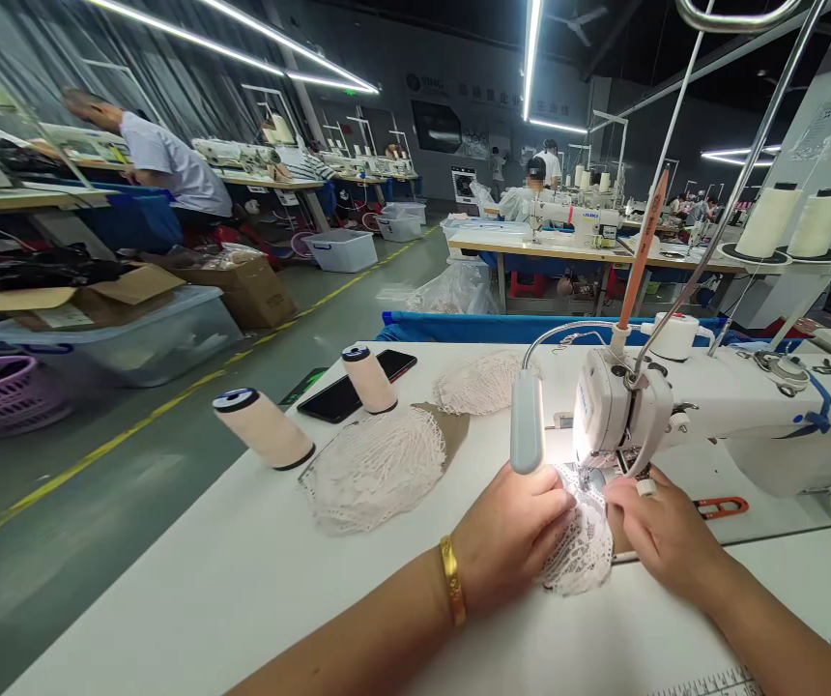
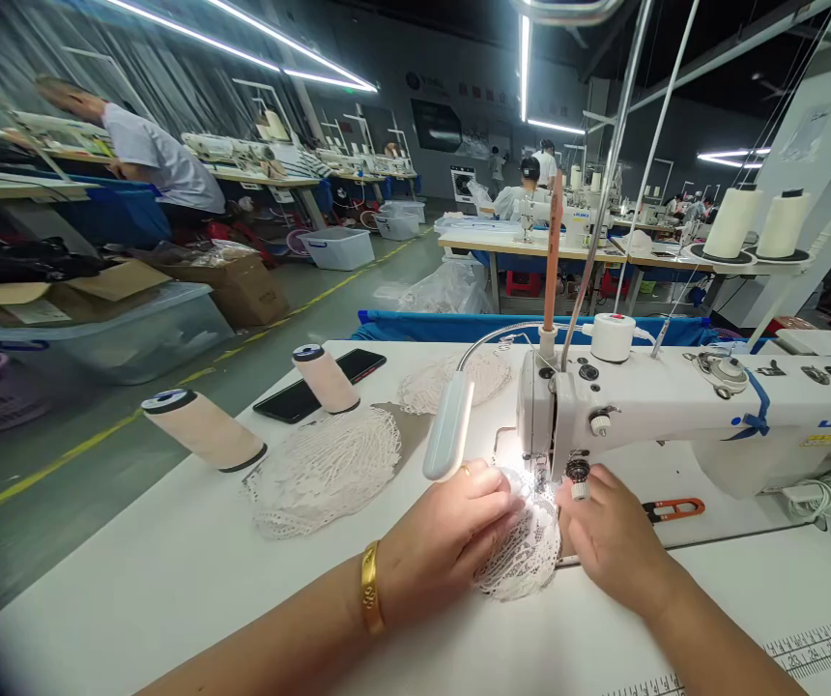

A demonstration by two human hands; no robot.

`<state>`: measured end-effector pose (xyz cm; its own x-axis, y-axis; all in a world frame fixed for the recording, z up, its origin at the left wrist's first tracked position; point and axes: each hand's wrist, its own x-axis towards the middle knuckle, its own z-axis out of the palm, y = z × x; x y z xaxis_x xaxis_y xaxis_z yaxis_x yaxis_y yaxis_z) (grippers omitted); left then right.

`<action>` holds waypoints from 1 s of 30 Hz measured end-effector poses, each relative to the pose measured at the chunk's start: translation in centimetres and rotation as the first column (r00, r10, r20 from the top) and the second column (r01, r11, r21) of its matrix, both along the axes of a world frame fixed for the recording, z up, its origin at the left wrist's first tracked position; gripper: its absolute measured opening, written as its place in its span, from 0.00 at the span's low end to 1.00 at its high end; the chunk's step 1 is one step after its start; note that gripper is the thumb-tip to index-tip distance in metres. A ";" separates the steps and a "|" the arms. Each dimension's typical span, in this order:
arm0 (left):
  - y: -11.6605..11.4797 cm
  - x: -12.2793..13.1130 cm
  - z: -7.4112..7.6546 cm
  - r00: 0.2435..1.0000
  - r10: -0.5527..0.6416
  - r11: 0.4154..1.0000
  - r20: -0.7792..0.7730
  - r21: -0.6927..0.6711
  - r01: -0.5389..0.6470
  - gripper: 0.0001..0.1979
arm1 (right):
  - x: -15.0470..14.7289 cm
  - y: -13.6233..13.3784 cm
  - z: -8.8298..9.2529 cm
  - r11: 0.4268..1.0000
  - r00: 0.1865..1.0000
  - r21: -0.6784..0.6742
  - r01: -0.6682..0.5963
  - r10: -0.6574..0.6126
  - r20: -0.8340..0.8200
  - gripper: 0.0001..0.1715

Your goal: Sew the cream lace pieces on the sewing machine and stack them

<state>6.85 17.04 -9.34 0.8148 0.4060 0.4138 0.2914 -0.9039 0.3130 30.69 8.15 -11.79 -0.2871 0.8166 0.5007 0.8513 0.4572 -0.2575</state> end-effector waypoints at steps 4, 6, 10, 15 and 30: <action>0.2 0.2 -0.8 0.999 0.021 0.998 -0.027 0.056 -0.020 0.13 | -0.3 -0.1 0.1 0.994 0.993 -0.056 -0.093 0.097 0.073 0.22; 0.0 0.3 -1.2 0.999 0.029 0.998 -0.031 0.052 -0.028 0.12 | 0.0 0.0 0.2 1.000 0.995 -0.015 0.022 -0.021 0.102 0.21; -0.8 0.6 -1.5 0.999 0.044 0.998 -0.010 0.044 -0.043 0.06 | 0.4 -0.1 0.3 0.998 0.997 0.008 0.055 -0.056 0.062 0.23; -1.3 1.1 -1.6 0.999 0.049 0.997 -0.021 0.058 -0.048 0.09 | -0.3 -0.1 -0.3 0.996 0.998 -0.068 -0.055 0.057 0.027 0.31; -1.1 1.0 -1.8 0.998 0.063 0.997 -0.023 0.044 -0.062 0.02 | -0.1 -0.2 -0.8 0.995 0.998 -0.091 -0.038 0.043 0.052 0.31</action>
<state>7.85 15.89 -11.13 0.7986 0.4381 0.4127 0.3544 -0.8965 0.2660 30.60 7.98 -12.60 -0.3455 0.8448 0.4087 0.8463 0.4686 -0.2533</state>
